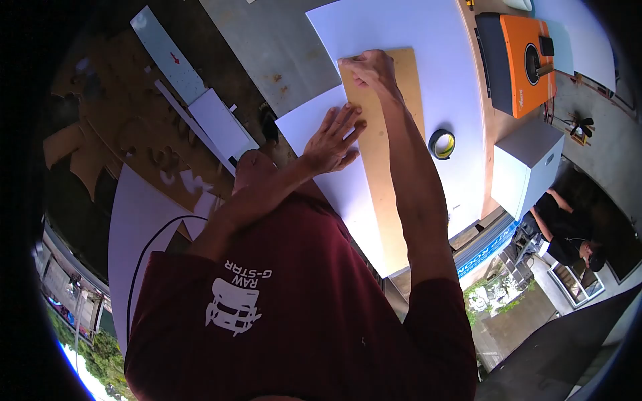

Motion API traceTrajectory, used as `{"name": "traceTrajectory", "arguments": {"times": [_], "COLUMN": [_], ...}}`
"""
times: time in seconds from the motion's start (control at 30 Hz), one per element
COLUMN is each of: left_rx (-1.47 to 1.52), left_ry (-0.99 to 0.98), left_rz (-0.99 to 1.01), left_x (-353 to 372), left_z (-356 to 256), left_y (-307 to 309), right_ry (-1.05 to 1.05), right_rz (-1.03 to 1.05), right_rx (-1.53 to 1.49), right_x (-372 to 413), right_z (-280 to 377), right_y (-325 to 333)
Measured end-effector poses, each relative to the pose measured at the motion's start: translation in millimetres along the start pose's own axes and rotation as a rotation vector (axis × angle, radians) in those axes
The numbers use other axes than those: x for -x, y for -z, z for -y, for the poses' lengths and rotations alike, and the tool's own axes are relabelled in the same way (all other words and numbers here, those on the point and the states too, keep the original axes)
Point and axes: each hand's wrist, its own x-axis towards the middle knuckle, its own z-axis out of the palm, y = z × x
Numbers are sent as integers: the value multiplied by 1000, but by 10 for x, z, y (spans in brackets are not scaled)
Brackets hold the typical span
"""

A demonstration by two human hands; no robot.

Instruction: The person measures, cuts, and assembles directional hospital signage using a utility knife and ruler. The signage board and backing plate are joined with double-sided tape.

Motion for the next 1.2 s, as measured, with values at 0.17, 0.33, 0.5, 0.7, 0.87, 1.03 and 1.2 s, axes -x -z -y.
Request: {"name": "traceTrajectory", "arguments": {"times": [0.17, 0.33, 0.5, 0.7, 0.87, 1.03, 1.2], "left_rx": [14, 3, -2, 11, 11, 24, -29], "left_ry": [-5, -5, -2, -3, -8, -4, -12], "left_rz": [-6, 3, 5, -2, -11, 2, -13], "left_x": [15, 10, 19, 14, 23, 2, -5], "left_z": [16, 10, 19, 29, 32, 28, 14], "left_y": [-29, -24, -49, -63, -69, -34, -22], "right_ry": [-20, -58, -43, -50, -40, 12, 381], "right_rz": [-30, 10, 11, -5, -2, -15, -488], "right_rx": [-19, 39, -4, -39, -6, -165, 130], "right_x": [26, -30, -52, 25, -13, -54, 228], "right_z": [33, 18, -39, 19, -17, -258, -285], "right_y": [-39, -30, -36, -18, -47, -100, -495]}}
